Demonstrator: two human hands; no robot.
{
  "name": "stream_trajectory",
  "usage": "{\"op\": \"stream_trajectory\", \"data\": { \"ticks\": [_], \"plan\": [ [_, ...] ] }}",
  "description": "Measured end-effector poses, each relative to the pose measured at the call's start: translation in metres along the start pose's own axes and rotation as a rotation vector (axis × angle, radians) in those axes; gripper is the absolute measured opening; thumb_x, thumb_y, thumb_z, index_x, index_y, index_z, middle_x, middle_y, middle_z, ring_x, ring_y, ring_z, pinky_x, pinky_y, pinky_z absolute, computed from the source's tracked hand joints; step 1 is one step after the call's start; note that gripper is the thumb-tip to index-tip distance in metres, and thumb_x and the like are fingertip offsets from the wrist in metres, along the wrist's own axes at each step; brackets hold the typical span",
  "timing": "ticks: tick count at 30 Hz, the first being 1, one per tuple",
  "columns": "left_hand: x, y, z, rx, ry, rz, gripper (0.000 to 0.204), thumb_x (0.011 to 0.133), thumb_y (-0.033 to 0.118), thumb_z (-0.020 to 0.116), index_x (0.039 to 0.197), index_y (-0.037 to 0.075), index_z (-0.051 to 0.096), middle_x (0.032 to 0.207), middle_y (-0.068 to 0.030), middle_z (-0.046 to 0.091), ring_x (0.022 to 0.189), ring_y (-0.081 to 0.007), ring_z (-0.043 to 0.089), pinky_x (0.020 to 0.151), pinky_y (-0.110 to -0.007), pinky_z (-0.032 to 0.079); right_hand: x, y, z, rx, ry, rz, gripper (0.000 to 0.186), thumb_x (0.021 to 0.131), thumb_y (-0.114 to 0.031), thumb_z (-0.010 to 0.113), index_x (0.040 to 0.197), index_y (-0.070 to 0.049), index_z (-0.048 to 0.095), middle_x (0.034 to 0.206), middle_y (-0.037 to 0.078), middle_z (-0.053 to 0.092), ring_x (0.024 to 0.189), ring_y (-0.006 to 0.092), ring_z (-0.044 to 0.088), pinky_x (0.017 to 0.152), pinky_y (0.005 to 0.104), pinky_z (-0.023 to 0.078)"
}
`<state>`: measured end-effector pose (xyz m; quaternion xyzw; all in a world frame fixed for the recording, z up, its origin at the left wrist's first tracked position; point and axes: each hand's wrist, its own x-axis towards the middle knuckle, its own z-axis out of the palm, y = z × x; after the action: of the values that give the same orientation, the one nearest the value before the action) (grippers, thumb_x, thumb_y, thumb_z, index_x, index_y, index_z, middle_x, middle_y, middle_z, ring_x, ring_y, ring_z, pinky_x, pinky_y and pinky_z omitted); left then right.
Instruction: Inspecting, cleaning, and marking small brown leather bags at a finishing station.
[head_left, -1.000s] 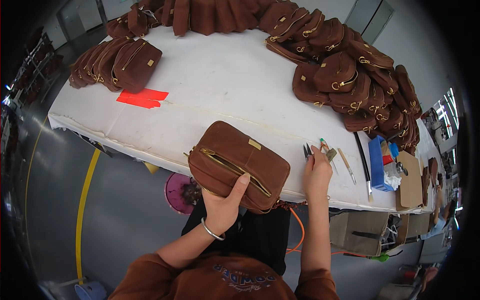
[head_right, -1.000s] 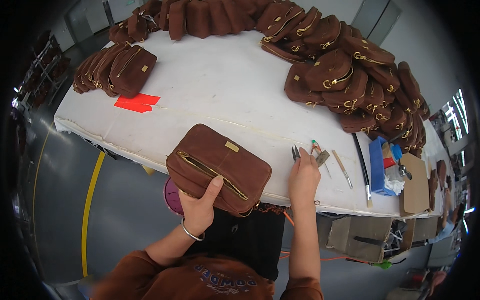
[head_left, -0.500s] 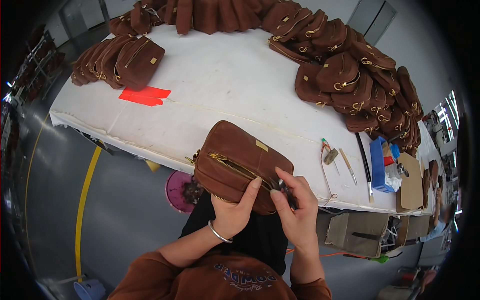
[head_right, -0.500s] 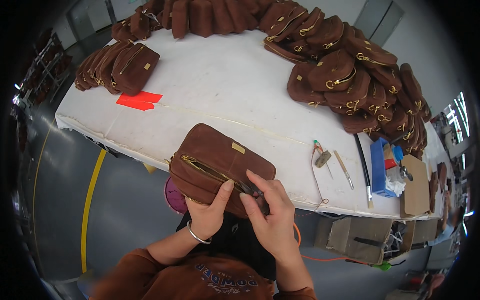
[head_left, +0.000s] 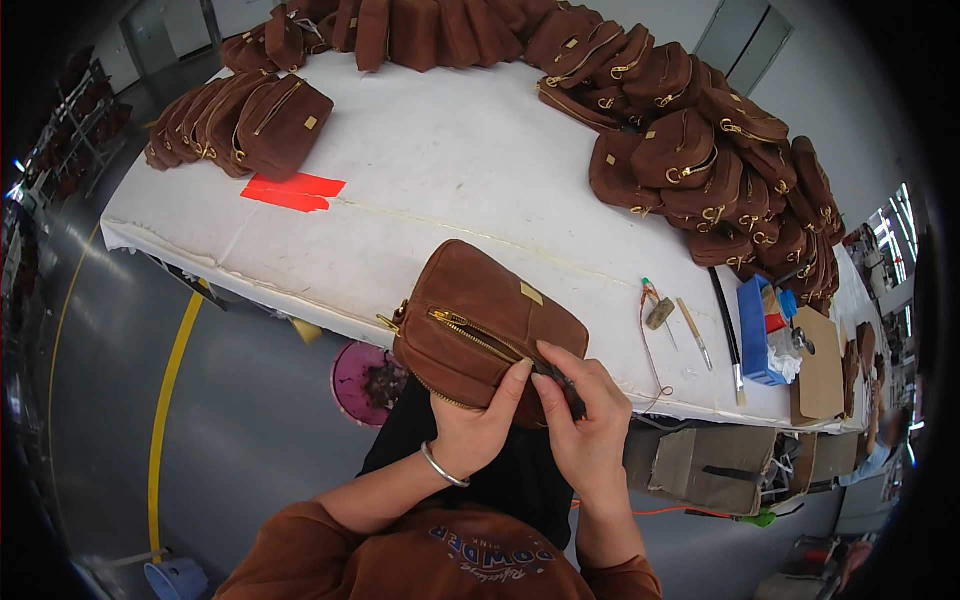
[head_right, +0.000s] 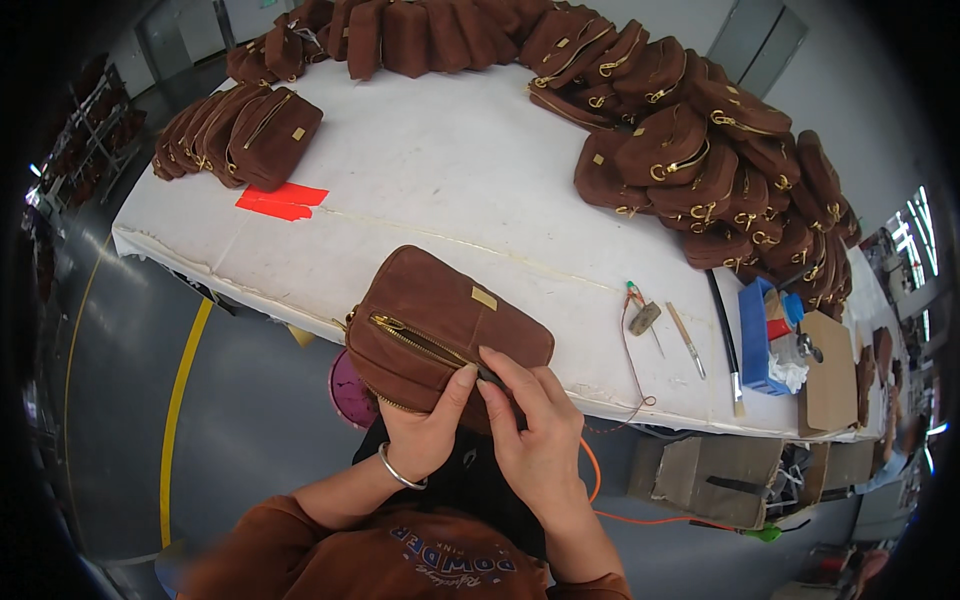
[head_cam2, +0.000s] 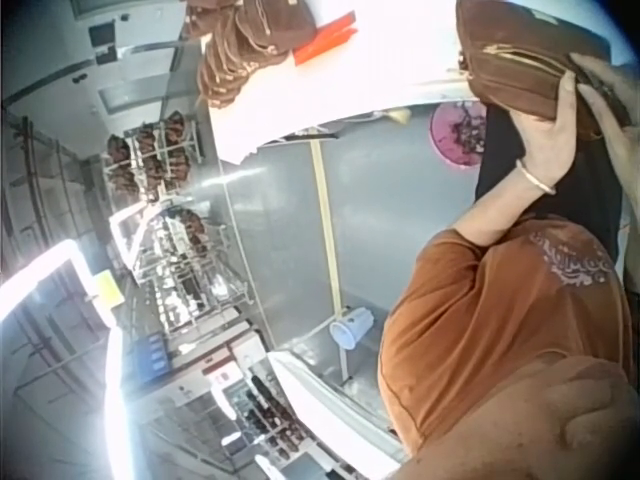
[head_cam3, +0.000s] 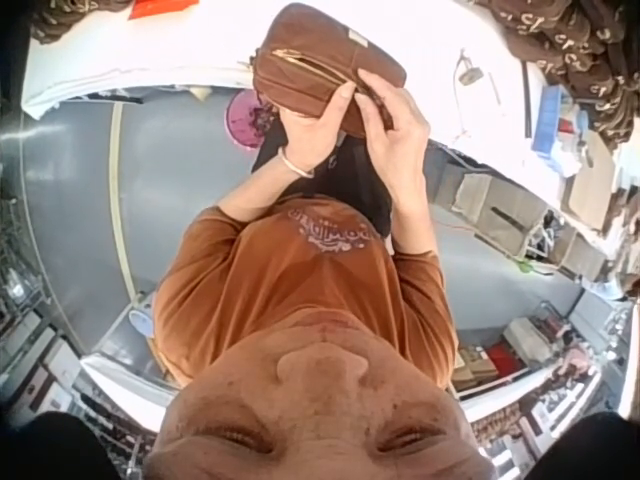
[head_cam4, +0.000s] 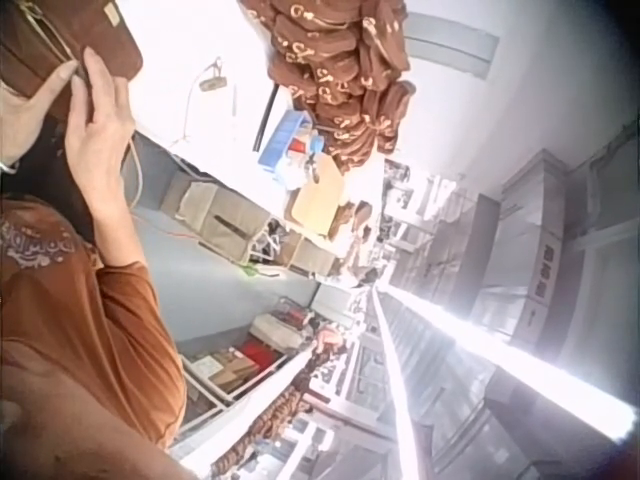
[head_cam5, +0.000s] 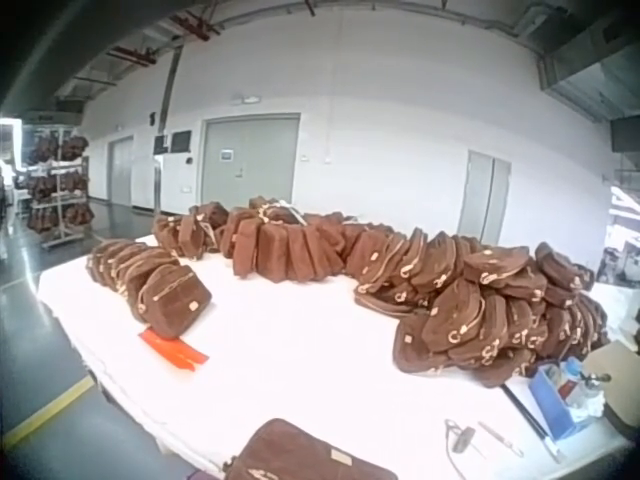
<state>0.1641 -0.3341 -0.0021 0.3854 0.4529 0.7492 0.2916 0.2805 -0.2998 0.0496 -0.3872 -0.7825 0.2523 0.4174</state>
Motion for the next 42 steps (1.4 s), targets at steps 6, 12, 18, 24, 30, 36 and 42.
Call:
{"op": "stream_trajectory", "data": {
  "ticks": [6,12,18,24,30,36,42],
  "plan": [
    [0.001,-0.001,-0.001,-0.019,-0.006,-0.003,0.025,0.09,-0.003,0.067,0.114,-0.002,0.061,0.109,-0.0064,0.067,0.098,-0.0139,0.064,0.086,-0.028,0.051,0.0,-0.003,0.001,-0.019,0.004,0.021,0.031,0.085,0.0,0.071,0.116,-0.006,0.069,0.086,0.011,0.066,0.068,0.0183,0.061,0.061,0.0284,0.049],
    [0.003,0.001,0.002,-0.011,-0.018,0.008,0.024,0.09,-0.003,0.067,0.113,-0.001,0.062,0.108,-0.0064,0.067,0.096,-0.0135,0.064,0.085,-0.028,0.052,-0.001,0.002,0.006,-0.004,0.054,-0.017,0.029,0.084,0.003,0.071,0.112,-0.004,0.071,0.084,0.01,0.066,0.069,0.0163,0.06,0.061,0.0266,0.047],
    [0.004,0.001,0.002,-0.004,-0.002,-0.017,0.022,0.09,-0.002,0.067,0.112,-0.002,0.063,0.107,-0.0061,0.067,0.095,-0.0132,0.064,0.084,-0.027,0.052,-0.005,0.01,0.009,-0.116,0.049,-0.069,0.034,0.084,0.003,0.071,0.116,-0.01,0.071,0.078,0.007,0.055,0.061,0.0159,0.056,0.053,0.0286,0.046],
    [0.006,0.002,0.002,-0.045,0.045,-0.036,0.018,0.089,0.0,0.069,0.107,-0.004,0.066,0.101,-0.007,0.07,0.089,-0.0126,0.066,0.079,-0.027,0.052,0.001,0.022,0.008,0.012,0.076,-0.113,0.031,0.085,0.003,0.07,0.114,-0.007,0.071,0.079,0.007,0.056,0.064,0.0144,0.053,0.055,0.0264,0.043],
    [0.007,0.003,0.004,-0.083,0.062,-0.061,0.018,0.089,0.0,0.07,0.107,-0.004,0.066,0.101,-0.0068,0.07,0.089,-0.0127,0.065,0.08,-0.028,0.052,0.001,0.023,0.002,0.151,0.079,-0.053,0.028,0.086,0.003,0.069,0.113,-0.004,0.071,0.082,0.007,0.06,0.069,0.0132,0.053,0.058,0.0247,0.042],
    [0.006,0.003,0.005,-0.078,0.063,-0.07,0.017,0.089,0.0,0.069,0.106,-0.004,0.066,0.101,-0.007,0.07,0.09,-0.0128,0.065,0.081,-0.028,0.052,0.001,0.02,0.0,0.15,0.058,-0.031,0.026,0.086,0.002,0.069,0.112,-0.004,0.072,0.082,0.007,0.061,0.068,0.013,0.054,0.058,0.0248,0.042],
    [0.005,0.0,0.001,-0.084,0.023,-0.064,0.021,0.089,0.0,0.069,0.109,-0.003,0.065,0.104,-0.0071,0.069,0.092,-0.0128,0.065,0.082,-0.028,0.052,0.003,0.012,-0.002,0.113,-0.013,-0.001,0.029,0.085,0.0,0.071,0.113,-0.007,0.072,0.081,0.008,0.062,0.068,0.0163,0.058,0.06,0.0272,0.046]
  ]
}}
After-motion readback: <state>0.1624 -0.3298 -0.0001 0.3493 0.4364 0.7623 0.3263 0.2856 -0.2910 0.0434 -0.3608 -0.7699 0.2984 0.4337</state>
